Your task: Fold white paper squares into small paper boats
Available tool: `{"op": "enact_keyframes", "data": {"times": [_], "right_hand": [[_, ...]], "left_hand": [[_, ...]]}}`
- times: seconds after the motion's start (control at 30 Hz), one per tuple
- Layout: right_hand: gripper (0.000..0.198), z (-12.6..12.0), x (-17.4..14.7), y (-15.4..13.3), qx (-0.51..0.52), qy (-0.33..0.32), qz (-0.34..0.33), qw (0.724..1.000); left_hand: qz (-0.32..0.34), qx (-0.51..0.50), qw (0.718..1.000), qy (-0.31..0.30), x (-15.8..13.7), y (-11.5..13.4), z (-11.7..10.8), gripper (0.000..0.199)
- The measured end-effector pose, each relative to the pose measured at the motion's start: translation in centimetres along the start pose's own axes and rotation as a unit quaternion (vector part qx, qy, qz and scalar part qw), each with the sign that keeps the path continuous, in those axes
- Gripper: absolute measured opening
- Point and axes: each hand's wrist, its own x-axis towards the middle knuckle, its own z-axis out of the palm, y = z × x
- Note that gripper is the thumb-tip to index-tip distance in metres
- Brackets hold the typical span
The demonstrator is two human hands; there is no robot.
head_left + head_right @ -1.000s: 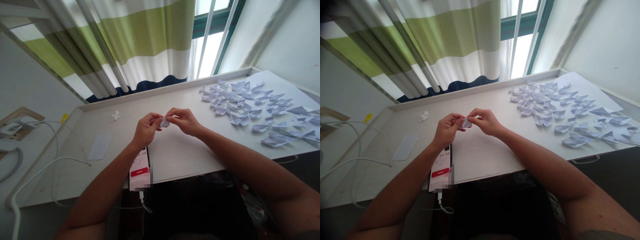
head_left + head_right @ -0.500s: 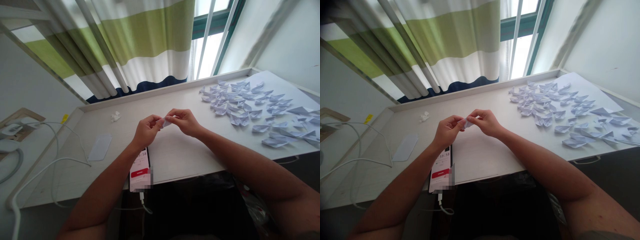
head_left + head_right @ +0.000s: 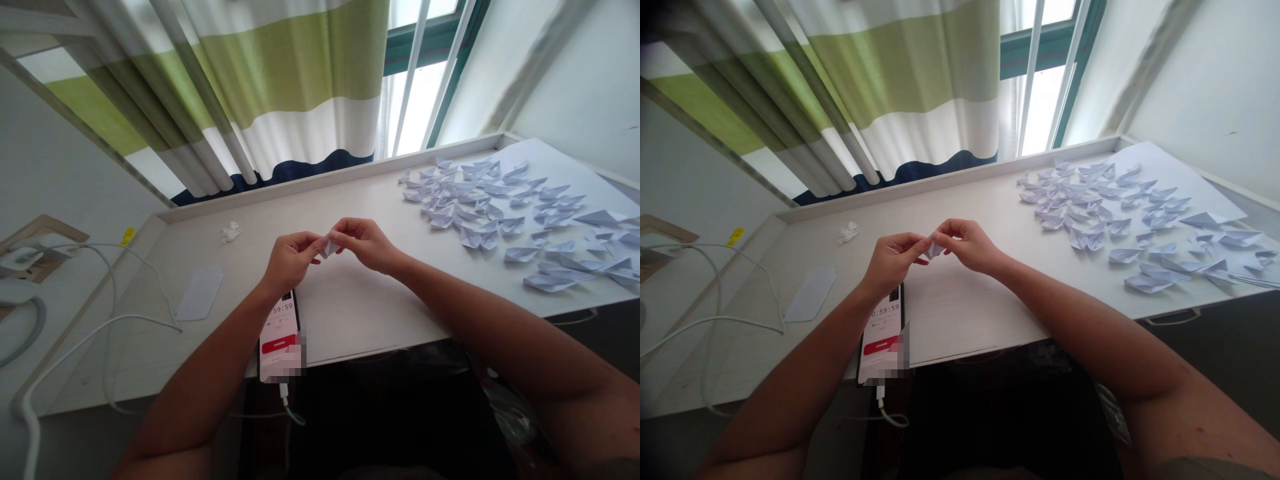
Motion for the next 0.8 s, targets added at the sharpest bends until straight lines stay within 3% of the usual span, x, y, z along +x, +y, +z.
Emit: {"op": "enact_keyframes", "data": {"times": [0.17, 0.37, 0.57, 0.8], "right_hand": [[0.051, 0.28, -0.06, 0.37, -0.031, -0.018, 0.007, 0.999], [0.053, 0.26, -0.18, 0.35, -0.029, -0.022, 0.004, 0.999], [0.056, 0.28, -0.34, 0.08, -0.045, -0.018, 0.015, 0.999], [0.055, 0.55, -0.59, -0.23, -0.051, -0.039, 0.007, 0.998]], "left_hand": [[0.006, -0.018, 0.999, 0.040, 0.15, 0.06, 0.08, 0.030], [-0.017, -0.045, 0.998, 0.039, 0.22, -0.18, 0.03, 0.022], [0.016, 0.002, 0.999, 0.030, 0.13, -0.30, -0.06, 0.023], [0.035, -0.088, 0.995, 0.027, 0.18, -0.16, 0.35, 0.022]]}}
